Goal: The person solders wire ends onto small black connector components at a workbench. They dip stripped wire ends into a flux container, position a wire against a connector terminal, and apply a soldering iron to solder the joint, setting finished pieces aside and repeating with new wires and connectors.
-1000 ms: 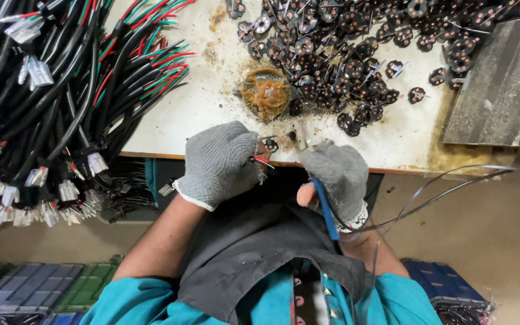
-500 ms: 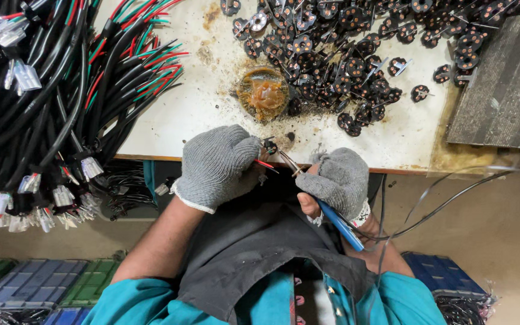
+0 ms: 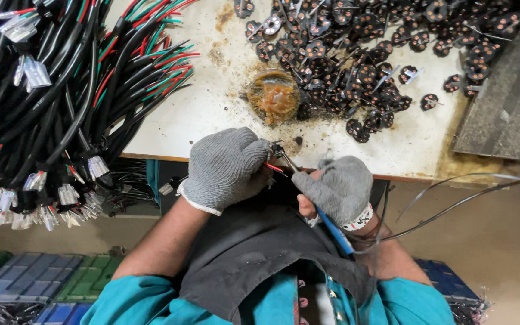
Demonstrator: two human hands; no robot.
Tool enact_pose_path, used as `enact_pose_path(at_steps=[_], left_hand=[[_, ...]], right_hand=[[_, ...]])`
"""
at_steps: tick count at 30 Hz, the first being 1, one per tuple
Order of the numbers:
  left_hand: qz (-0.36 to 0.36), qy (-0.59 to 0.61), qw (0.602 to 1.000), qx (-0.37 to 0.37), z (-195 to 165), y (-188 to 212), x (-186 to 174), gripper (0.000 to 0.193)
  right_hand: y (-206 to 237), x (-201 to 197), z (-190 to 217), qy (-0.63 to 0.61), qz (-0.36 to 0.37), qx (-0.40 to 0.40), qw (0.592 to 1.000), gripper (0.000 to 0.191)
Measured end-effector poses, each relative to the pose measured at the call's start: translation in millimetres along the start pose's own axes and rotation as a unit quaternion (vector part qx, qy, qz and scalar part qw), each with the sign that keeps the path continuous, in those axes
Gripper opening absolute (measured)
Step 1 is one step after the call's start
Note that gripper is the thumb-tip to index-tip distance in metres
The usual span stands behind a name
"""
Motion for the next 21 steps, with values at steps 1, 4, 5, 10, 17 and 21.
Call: enact_pose_path(at_steps=[1, 4, 5, 10, 17, 21], left_hand=[[0.002, -0.005, 1.000, -0.001, 2, -1, 0, 0.023], [0.008, -0.010, 1.000, 0.001, 5, -2, 1, 0.022], [0.010, -0.006, 1.000, 0.003, 6, -2, 1, 0.023], [0.005, 0.003, 1.000, 0.009, 7, -4, -2, 0.026], [0.013, 0.003, 1.000, 0.002, 7, -1, -1, 0.025], [0.004, 0.007, 1.000, 0.008, 7, 0, -2, 0.026]], right_hand=[[5, 10, -10, -0.083, 0.076, 0.170, 0.979, 0.044], [10, 31, -25, -0.375, 0.066, 0.279, 0.881, 0.042], [11, 35, -28, -0.377, 0.071, 0.290, 0.877, 0.042], [6, 22, -24, -0.197, 0.093, 0.274, 0.937, 0.044], [-9, 1, 4, -0.014, -0.061, -0.134, 0.989, 0.013], [-4, 9, 5, -0.054, -0.038, -0.128, 0.990, 0.013]])
Point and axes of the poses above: each hand's wrist, its own y-axis away from the middle knuckle, its own x-axis out of the palm, z = x × y, the point moved 2 cm from there along -y, towards the middle knuckle, and after that the axes turned 6 degrees about -x, right-handed, at the moved point
